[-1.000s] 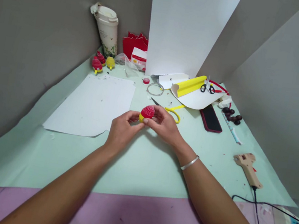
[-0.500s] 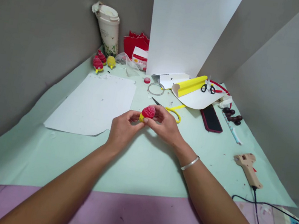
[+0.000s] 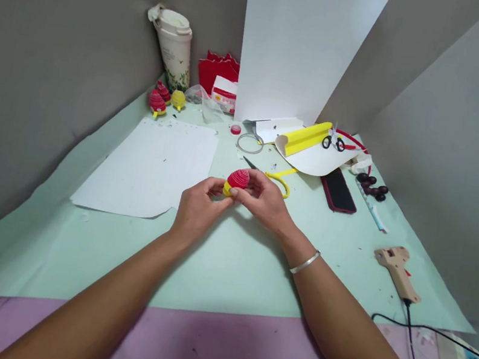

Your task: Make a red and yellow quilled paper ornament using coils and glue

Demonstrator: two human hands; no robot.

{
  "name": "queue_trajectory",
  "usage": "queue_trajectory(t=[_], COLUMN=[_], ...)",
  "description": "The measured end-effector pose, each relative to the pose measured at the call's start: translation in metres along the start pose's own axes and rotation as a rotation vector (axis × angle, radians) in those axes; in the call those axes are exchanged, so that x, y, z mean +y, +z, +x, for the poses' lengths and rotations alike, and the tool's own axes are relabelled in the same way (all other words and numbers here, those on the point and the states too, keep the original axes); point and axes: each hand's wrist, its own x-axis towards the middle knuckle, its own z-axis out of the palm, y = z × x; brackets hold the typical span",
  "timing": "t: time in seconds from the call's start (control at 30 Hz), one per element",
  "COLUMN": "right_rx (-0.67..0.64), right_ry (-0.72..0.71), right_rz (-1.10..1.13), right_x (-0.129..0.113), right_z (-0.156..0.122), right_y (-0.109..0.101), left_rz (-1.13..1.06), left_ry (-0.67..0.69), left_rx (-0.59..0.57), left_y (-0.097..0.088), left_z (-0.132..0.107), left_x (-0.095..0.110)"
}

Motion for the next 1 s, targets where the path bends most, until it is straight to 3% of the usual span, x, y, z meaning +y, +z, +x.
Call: queue_trajectory(t=[0.23,0.57,1.0], right_rx=[-0.033,-0.006,-0.041], right_ry=[-0.028,-0.071,-0.149], right_rz=[0.030,-0.088,-0.264], right_x=[0.000,-0.005,0.010], right_z=[0.000,-0.001,-0.002], right_y=[-0.005,-0.003,0.004], left_rz=[-0.134,-0.144,0.271], left_ry=[-0.007,0.054,0.130], left_rx=[-0.031,-0.074,-0.040], left_y=[-0.002,-0.001,0.001], left_z=[0.001,0.000,0.005], left_x=[-0.002,-0.003,-0.006])
